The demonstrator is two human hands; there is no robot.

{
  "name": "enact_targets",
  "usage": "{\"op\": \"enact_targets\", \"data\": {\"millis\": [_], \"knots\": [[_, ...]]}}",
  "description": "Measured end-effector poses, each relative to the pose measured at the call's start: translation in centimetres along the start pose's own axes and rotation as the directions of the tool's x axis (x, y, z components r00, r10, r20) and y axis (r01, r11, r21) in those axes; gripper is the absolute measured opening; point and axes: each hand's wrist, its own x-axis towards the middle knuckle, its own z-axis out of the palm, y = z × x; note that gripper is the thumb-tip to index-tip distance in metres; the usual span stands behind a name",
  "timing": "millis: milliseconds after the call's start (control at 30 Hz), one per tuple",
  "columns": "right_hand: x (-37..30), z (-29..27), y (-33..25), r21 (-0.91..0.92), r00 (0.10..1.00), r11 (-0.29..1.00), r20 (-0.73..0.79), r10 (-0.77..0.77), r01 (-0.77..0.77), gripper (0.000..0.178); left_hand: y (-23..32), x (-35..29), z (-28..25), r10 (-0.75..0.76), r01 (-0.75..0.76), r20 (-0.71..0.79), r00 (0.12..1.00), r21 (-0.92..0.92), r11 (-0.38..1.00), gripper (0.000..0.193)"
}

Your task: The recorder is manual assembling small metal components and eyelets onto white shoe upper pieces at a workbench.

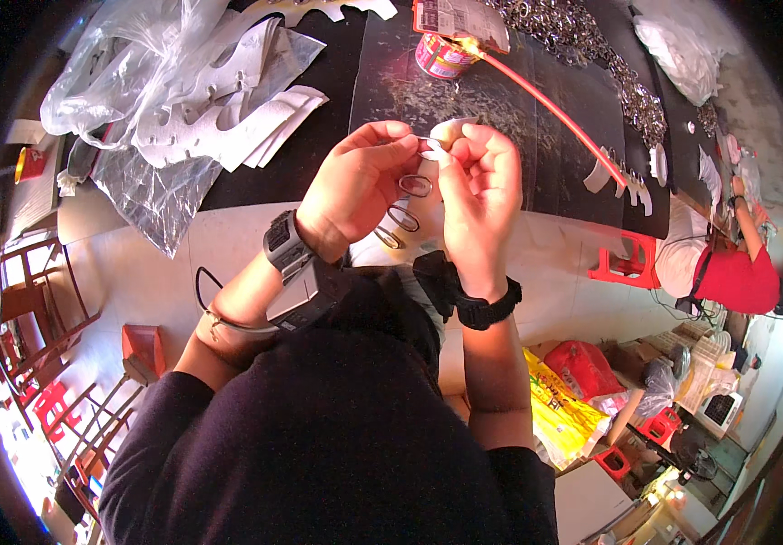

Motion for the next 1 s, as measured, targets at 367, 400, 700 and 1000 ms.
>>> {"op": "enact_targets", "data": {"millis": [367,400,700,1000], "knots": [[0.2,0.0,-0.7,-0.015,0.998,0.999,0.039,0.042,-0.042,0.031,-0.3,-1.0,1.2,0.228,-0.25,0.116,0.967,0.247,0.936,0.018],[0.3,-0.1,-0.6,0.001,0.998,1.0,0.06,0.02,-0.021,0.032,-0.4,-1.0,1.1,0.259,-0.267,0.062,0.964,0.24,0.933,0.016],[-0.2,-0.2,-0.7,0.015,0.996,1.0,0.086,0.011,-0.012,0.03,0.0,-0.6,0.3,0.035,-0.044,0.176,0.984,0.047,0.998,0.01],[-0.1,0.4,-1.4,0.172,0.996,0.981,0.043,0.079,-0.086,0.029,0.3,-1.0,0.3,0.057,-0.055,0.245,0.968,-0.013,0.998,0.015]]}}
